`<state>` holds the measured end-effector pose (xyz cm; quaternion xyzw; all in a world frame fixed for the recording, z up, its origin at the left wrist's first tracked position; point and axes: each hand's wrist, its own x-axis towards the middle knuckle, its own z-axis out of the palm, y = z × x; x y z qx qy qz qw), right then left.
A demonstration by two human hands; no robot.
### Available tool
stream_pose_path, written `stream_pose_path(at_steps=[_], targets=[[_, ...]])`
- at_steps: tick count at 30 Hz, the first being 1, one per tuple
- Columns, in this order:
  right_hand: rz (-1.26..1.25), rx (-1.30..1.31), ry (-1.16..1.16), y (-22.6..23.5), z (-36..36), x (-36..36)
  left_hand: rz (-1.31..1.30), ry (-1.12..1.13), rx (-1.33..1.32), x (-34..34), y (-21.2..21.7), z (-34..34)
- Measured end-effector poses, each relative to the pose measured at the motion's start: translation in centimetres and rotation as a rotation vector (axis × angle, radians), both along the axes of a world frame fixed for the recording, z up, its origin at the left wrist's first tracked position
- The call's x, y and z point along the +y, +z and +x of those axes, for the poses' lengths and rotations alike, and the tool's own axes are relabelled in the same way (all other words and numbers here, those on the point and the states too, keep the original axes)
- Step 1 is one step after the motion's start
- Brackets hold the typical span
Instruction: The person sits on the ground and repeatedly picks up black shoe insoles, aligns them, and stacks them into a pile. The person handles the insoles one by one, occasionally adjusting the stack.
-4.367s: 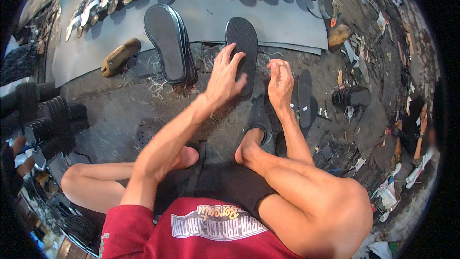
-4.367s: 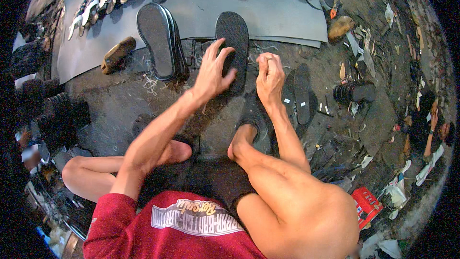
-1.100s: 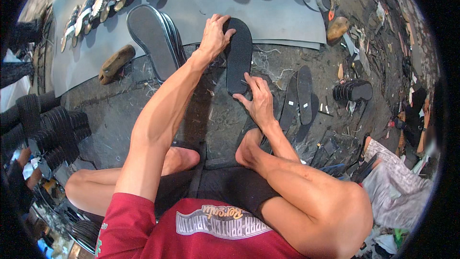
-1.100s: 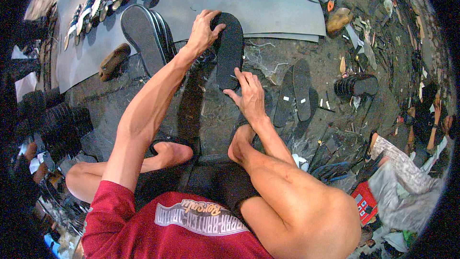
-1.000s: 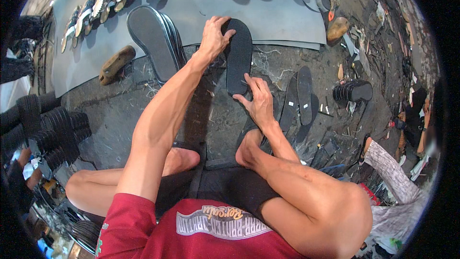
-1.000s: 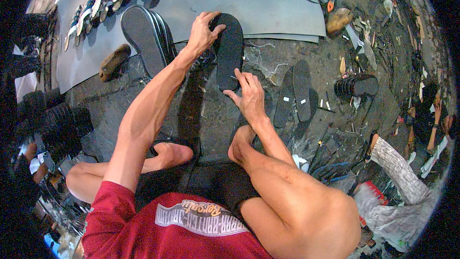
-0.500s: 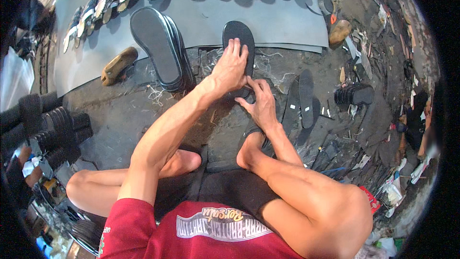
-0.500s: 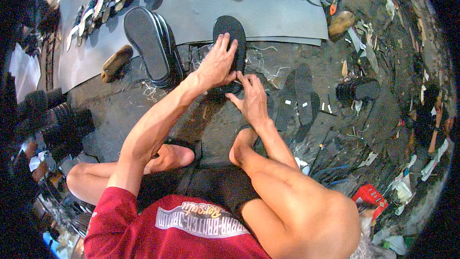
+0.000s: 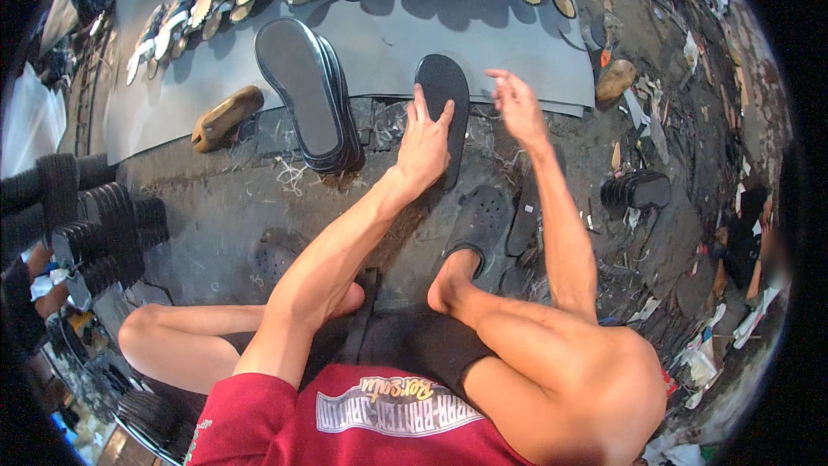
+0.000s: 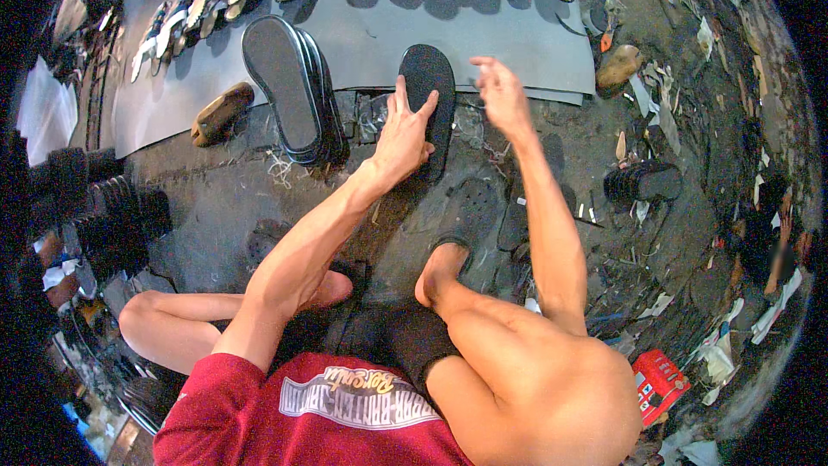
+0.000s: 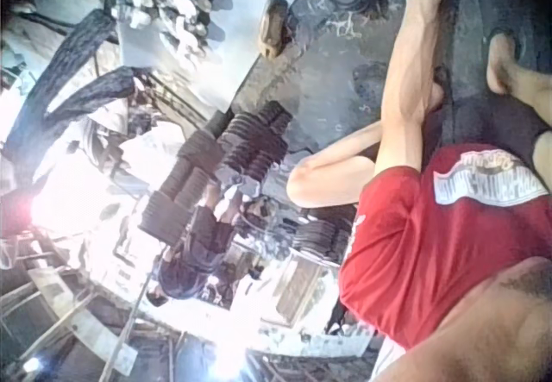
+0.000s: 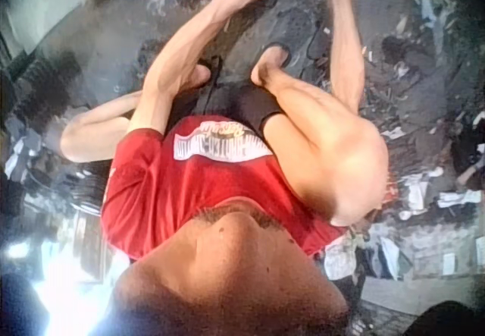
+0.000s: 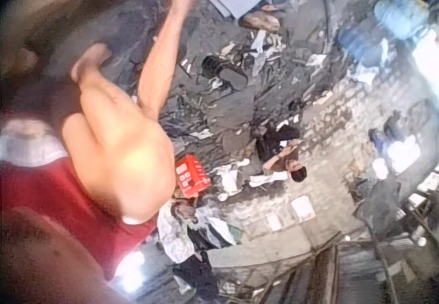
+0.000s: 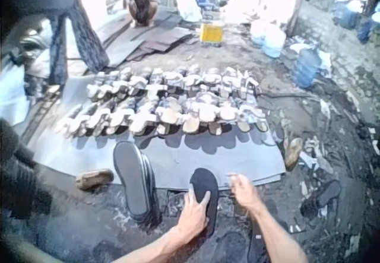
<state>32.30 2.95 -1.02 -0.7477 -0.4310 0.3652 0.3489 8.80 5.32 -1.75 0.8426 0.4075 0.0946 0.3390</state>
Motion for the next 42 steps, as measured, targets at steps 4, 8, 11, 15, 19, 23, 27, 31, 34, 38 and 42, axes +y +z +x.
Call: stream_pose_path(at_steps=[4, 8, 11, 15, 19, 23, 27, 31, 34, 38, 42], targets=[[0.206, -0.267, 0.011, -4.3, -3.9, 1.7, -0.036, 0.035, -0.063, -0.1, -1.3, -0.5], [0.201, -0.294, 0.058, -3.8, -4.9, 2.4, -0.081, 0.056, -0.075, 0.0, -1.3, -0.4], [0.177, -0.279, 0.089, -3.2, -5.2, 2.5, -0.12, 0.08, -0.092, 0.0, -1.4, -0.9], [0.055, -0.254, 0.108, -2.2, -5.3, 2.8, -0.146, 0.099, -0.099, 0.1, -1.4, -1.2], [0.076, -0.249, 0.122, -2.3, -4.4, 2.8, -0.148, 0.096, -0.142, 0.2, -1.8, -1.1], [-0.055, -0.227, 0.156, -1.6, -4.0, 3.4, -0.158, 0.097, -0.127, 0.3, -1.9, -1.3], [0.041, -0.252, 0.203, -1.3, -3.7, 4.0, -0.095, 0.075, -0.041, 0.5, -1.0, -1.5], [0.229, -0.349, 0.252, -2.8, 2.3, 5.5, 0.318, -0.142, 0.287, -0.6, -0.4, 2.3], [0.168, -0.224, 0.179, 1.2, 1.0, 8.1, 0.345, -0.266, 0.543, -1.6, -0.3, 4.7], [0.091, 0.055, 0.433, 1.3, -0.2, 9.5, 0.35, -0.2, 0.704, -2.9, -0.7, 7.7], [-0.026, 0.095, 0.693, 2.9, -4.7, 8.5, 0.355, -0.187, 0.721, -3.1, -1.6, 8.1]])
